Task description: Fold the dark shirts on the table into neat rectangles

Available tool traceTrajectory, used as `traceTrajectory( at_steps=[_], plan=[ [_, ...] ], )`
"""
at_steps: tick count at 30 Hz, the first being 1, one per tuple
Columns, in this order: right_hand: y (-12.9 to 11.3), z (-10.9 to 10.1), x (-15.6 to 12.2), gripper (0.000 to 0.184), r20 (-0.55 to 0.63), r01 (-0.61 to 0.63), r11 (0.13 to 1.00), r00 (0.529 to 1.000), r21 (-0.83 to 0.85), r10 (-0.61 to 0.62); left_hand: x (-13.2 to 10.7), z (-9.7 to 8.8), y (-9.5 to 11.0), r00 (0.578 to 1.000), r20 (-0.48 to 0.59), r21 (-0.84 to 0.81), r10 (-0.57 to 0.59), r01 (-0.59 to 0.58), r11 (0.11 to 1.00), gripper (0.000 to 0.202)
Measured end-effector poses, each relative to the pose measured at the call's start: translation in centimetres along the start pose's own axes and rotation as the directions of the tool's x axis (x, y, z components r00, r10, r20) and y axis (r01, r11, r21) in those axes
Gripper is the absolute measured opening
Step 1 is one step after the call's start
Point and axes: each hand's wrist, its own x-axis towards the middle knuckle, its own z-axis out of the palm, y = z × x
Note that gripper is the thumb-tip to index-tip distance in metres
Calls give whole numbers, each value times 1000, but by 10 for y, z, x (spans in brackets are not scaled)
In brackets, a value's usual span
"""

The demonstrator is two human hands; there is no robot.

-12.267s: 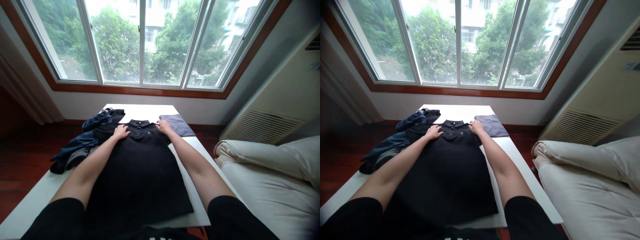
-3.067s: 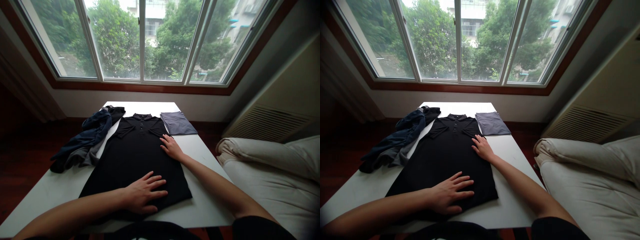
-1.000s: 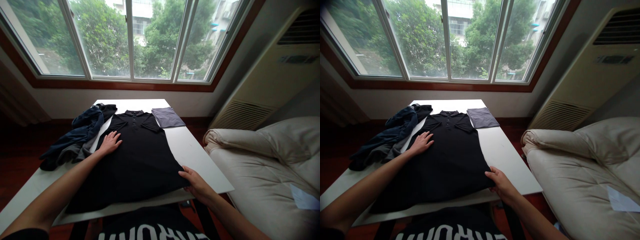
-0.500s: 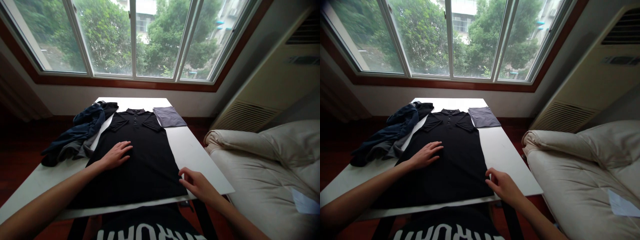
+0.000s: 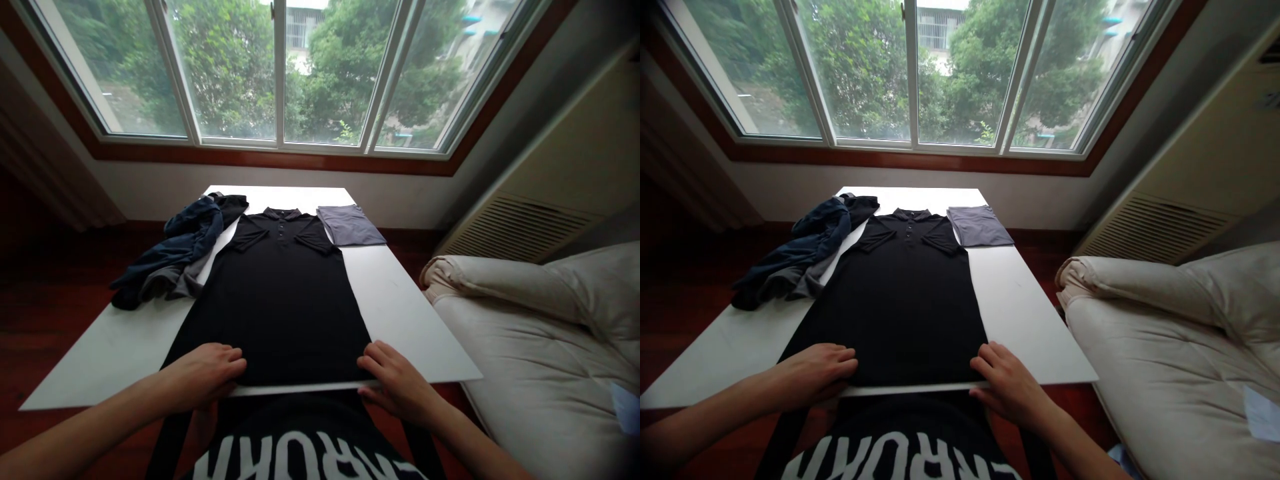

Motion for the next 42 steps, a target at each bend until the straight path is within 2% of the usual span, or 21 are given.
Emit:
traceTrajectory(
  at_steps=[4,7,10,12,13,14,17,18,19,21,22,23,25,27,29,32,34,36,38,40,42],
  plan=[
    [3,2,-2,20,-21,24,1000,1000,17,-23,-2,9,9,996,-2,97,-90,90,991,18],
    [5,4,-3,16,-87,13,999,996,41,-10,-6,10,11,996,-46,-33,-73,72,997,14],
    [7,6,-5,16,-143,7,997,990,80,5,-10,5,-6,990,-131,-218,-57,28,976,10],
    [8,6,-5,15,-175,13,994,984,108,6,-11,1,-32,957,-240,-243,-166,106,964,20],
    [8,6,-5,14,-198,17,993,980,117,7,-11,-1,-49,911,-322,-227,-258,190,955,25],
    [7,6,-4,12,-223,20,992,975,122,8,-11,-2,-67,839,-413,-196,-354,298,934,29],
    [7,9,-1,10,-287,18,992,958,128,19,-8,-1,-121,522,-646,-153,-557,626,765,38],
    [7,10,0,10,-304,16,992,952,127,23,-6,2,-135,441,-676,-161,-590,694,702,46],
    [7,12,2,11,-317,12,992,948,124,28,-4,5,-148,375,-681,-179,-629,748,639,56],
    [7,15,4,12,-336,1,994,941,112,38,-2,13,-169,303,-622,-224,-722,815,535,76],
    [7,16,5,13,-343,-6,994,939,108,43,-2,17,-178,296,-565,-243,-770,833,498,84],
    [7,17,6,14,-345,-14,994,937,107,51,-4,21,-187,311,-502,-253,-807,839,481,91],
    [8,17,7,16,-341,-31,993,938,114,68,-10,24,-203,393,-399,-240,-828,827,508,98],
    [9,16,7,17,-333,-44,991,939,125,84,-20,24,-216,485,-358,-191,-798,799,571,97],
    [9,16,8,17,-328,-52,990,940,134,93,-29,20,-224,539,-352,-130,-765,782,610,92],
    [9,16,8,17,-330,-50,989,939,142,95,-32,14,-219,560,-379,-42,-737,785,618,85],
    [8,17,8,16,-338,-47,989,936,140,93,-26,11,-205,567,-445,-1,-693,773,634,79],
    [7,18,7,15,-349,-40,991,933,131,84,-13,10,-189,588,-526,-2,-615,722,692,71],
    [6,18,6,14,-354,-27,993,933,118,67,4,8,-177,622,-569,-54,-538,625,779,62],
    [6,18,5,14,-348,-12,994,936,108,49,26,7,-174,657,-562,-150,-503,517,843,55],
    [6,18,6,15,-343,-11,995,938,103,46,49,6,-181,665,-517,-279,-538,463,841,55]
  ],
)
